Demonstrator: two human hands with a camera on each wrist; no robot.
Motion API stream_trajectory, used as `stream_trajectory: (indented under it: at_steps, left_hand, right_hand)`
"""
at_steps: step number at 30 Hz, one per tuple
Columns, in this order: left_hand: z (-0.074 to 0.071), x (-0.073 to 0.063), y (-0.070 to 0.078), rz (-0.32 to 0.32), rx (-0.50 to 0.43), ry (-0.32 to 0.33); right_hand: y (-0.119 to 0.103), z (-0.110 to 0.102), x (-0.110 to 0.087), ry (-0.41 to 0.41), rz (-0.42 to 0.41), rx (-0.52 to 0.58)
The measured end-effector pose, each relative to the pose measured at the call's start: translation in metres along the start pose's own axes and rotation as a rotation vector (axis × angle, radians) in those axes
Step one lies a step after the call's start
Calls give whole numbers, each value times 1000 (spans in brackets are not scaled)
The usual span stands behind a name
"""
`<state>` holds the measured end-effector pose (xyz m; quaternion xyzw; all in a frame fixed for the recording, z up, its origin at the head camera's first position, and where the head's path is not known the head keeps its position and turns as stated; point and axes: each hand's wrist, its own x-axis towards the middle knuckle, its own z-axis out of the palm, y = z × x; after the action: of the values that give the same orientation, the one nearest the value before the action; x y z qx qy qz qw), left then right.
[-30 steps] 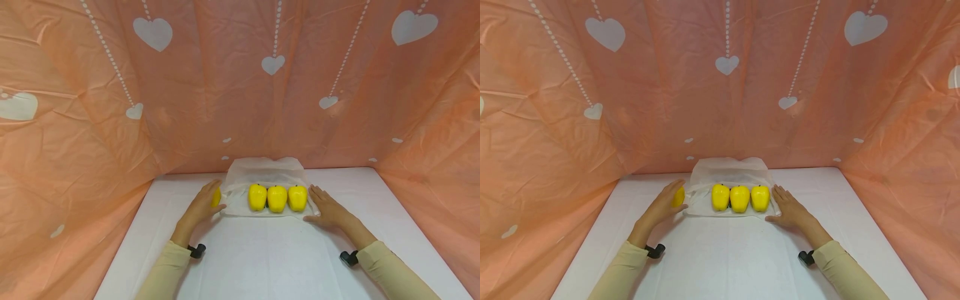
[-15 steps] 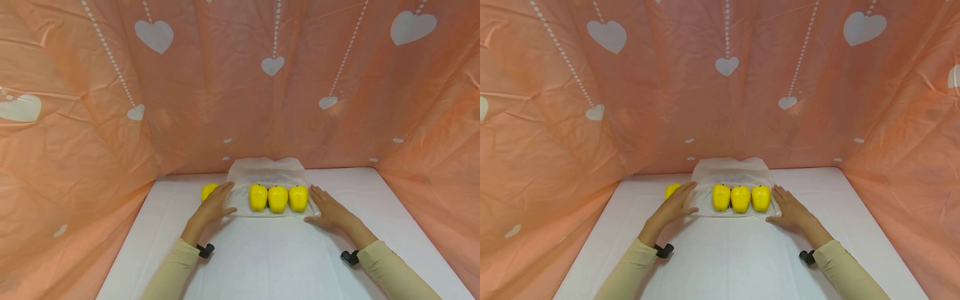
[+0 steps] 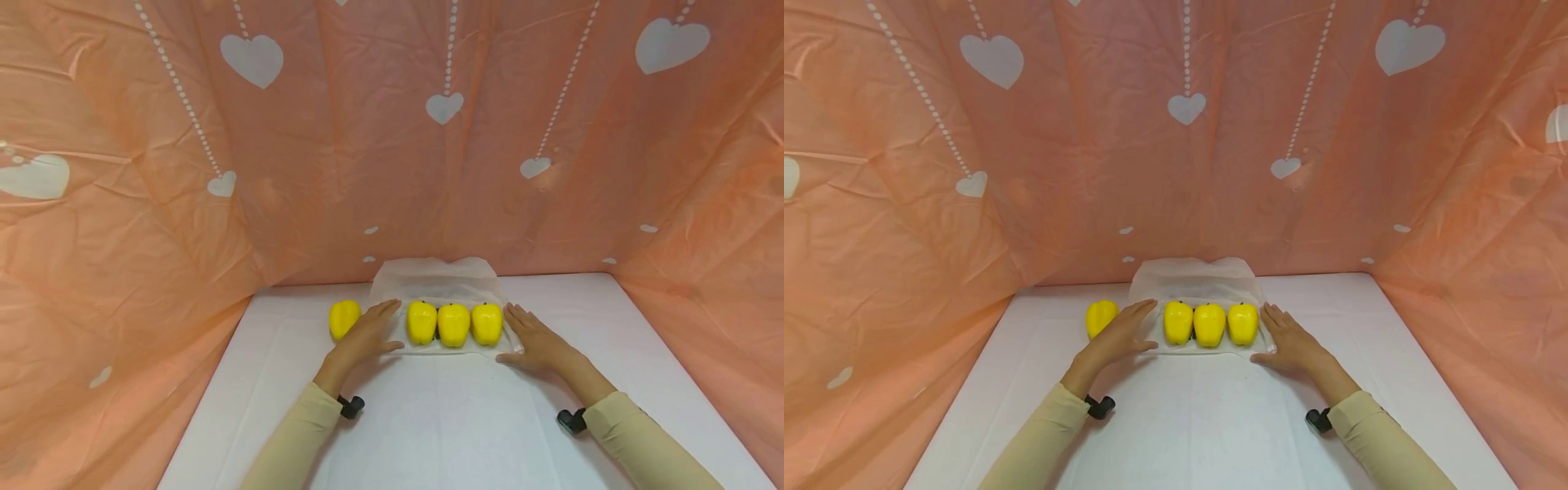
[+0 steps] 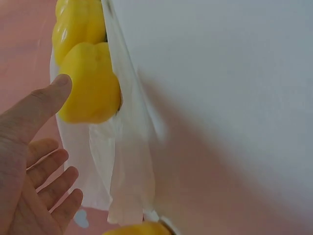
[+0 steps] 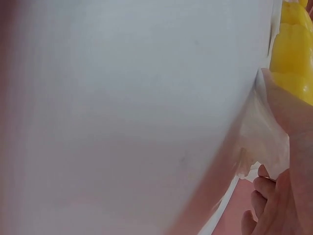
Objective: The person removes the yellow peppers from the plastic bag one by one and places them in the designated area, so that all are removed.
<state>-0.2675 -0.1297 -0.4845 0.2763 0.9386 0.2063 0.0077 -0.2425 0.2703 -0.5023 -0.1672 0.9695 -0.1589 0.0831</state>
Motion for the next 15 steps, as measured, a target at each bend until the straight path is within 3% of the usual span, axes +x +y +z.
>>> stream_trajectory:
  at_steps: [7,15]
  left_hand:
    - [4,6,7,-29,23,-43]
    - [12,12,11,-7,17,-30]
  right_hand:
    - [1,2,1,1,3,4]
    - [3,2,0,7,-4,-4]
